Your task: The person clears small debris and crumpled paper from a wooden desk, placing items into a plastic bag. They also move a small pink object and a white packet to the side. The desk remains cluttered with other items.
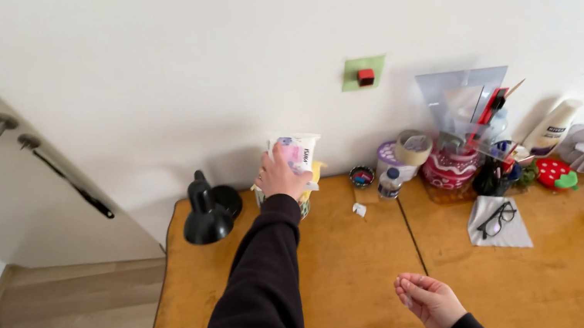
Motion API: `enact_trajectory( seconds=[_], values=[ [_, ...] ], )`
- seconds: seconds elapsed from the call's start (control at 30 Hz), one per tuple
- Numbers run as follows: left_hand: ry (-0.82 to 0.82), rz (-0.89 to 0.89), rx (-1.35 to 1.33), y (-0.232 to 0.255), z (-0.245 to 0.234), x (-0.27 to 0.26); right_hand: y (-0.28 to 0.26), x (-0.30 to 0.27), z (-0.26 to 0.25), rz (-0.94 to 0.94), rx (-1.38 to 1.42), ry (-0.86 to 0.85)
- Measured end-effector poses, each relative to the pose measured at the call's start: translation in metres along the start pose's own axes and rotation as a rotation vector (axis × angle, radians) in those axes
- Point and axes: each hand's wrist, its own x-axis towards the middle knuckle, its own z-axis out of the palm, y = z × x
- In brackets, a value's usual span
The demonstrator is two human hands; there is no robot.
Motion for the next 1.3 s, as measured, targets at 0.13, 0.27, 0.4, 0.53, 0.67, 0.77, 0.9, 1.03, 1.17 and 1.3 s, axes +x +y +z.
enact_trajectory(
  seconds=[0.13, 0.27, 0.4, 0.53, 0.67, 0.77, 0.9, 1.03, 1.17, 1.3],
  values=[
    [-0.094, -0.053, -0.011, 0.005, 0.019, 0.039, -0.012, 0.010, -0.006, 0.020, 0.033, 0.035],
    [-0.211, -0.048, 0.127, -0.004, 0.032, 0.025, 0.005, 0.005, -0.016, 0.058, 0.083, 0.035],
    [-0.082, 0.101, 0.150, -0.005, 0.024, -0.008, 0.017, -0.002, -0.016, 0.041, 0.091, 0.029],
    [-0.084, 0.158, 0.051, -0.026, 0.019, -0.038, 0.022, -0.021, 0.006, -0.005, 0.085, 0.008],
    [-0.014, 0.288, -0.091, -0.051, -0.015, -0.080, 0.034, -0.060, 0.031, -0.120, 0.056, -0.033],
    [-0.024, 0.304, -0.190, -0.074, -0.063, -0.139, 0.056, -0.101, 0.044, -0.189, 0.047, -0.065],
    [0.034, 0.395, -0.339, -0.144, -0.102, -0.234, 0.116, -0.143, 0.050, -0.269, 0.146, -0.025],
    [-0.034, 0.351, -0.361, -0.247, -0.145, -0.353, 0.178, -0.251, 0.094, -0.198, 0.030, 0.002],
    [-0.098, 0.168, -0.367, -0.404, -0.133, -0.462, 0.254, -0.318, 0.102, -0.112, -0.018, -0.003],
    [-0.136, -0.127, -0.195, -0.562, -0.089, -0.545, 0.326, -0.351, 0.084, -0.019, -0.041, 0.038]
  ],
)
